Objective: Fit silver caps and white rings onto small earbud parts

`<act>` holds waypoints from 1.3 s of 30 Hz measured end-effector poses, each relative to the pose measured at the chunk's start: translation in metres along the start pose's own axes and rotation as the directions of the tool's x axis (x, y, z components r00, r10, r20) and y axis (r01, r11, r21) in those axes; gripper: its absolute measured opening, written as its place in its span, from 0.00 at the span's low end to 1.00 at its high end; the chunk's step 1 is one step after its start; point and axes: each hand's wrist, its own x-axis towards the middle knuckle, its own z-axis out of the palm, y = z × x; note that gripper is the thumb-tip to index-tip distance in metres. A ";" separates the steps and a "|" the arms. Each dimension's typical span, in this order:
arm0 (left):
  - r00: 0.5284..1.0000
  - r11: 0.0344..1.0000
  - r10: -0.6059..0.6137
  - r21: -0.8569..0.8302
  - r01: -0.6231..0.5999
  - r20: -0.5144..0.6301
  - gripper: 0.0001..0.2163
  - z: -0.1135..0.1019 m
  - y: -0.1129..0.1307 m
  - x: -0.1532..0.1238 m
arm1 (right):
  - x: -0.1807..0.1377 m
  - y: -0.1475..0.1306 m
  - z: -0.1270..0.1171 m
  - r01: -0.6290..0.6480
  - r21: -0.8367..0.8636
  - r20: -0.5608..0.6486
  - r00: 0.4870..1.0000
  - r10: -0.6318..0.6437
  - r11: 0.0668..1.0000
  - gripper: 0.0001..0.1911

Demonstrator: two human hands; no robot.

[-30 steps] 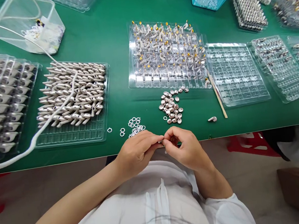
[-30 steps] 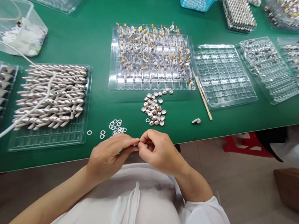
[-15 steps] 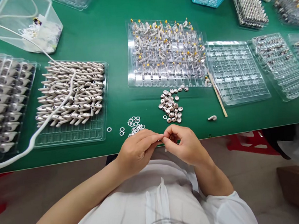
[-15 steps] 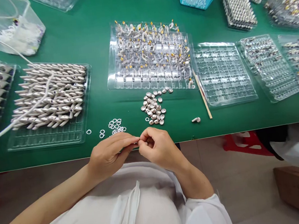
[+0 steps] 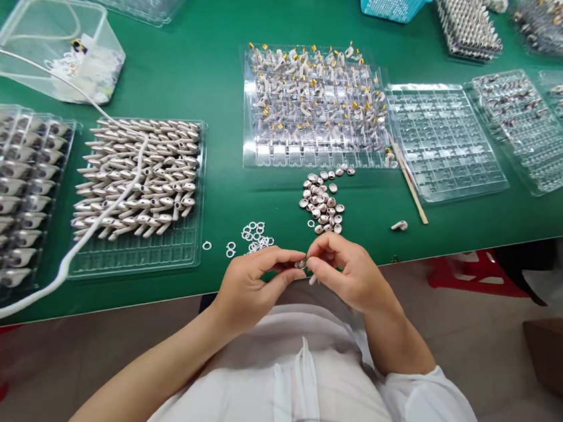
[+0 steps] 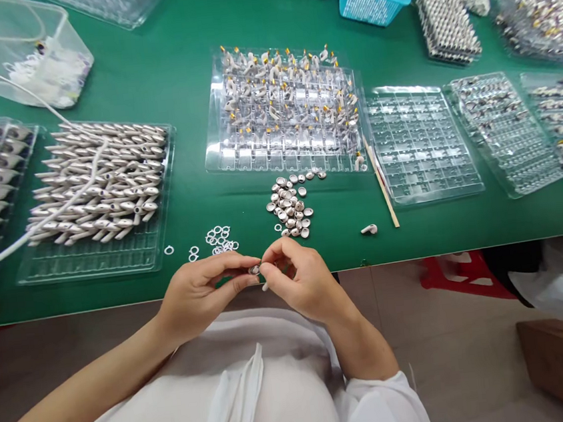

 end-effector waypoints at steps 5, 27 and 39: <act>0.994 0.988 -0.107 -0.115 0.104 -0.019 0.06 -0.001 -0.002 0.001 | -0.002 0.008 -0.003 -0.052 0.168 0.007 0.999 0.051 0.984 0.11; 0.950 0.937 0.303 0.203 -0.283 -0.077 0.06 0.007 -0.004 0.003 | -0.003 0.004 0.010 0.140 -0.319 -0.143 0.971 -0.193 0.937 0.04; 0.898 0.835 0.439 0.369 -0.408 0.001 0.06 0.006 -0.009 0.003 | 0.000 0.004 0.014 0.191 -0.483 -0.115 0.954 -0.278 0.855 0.06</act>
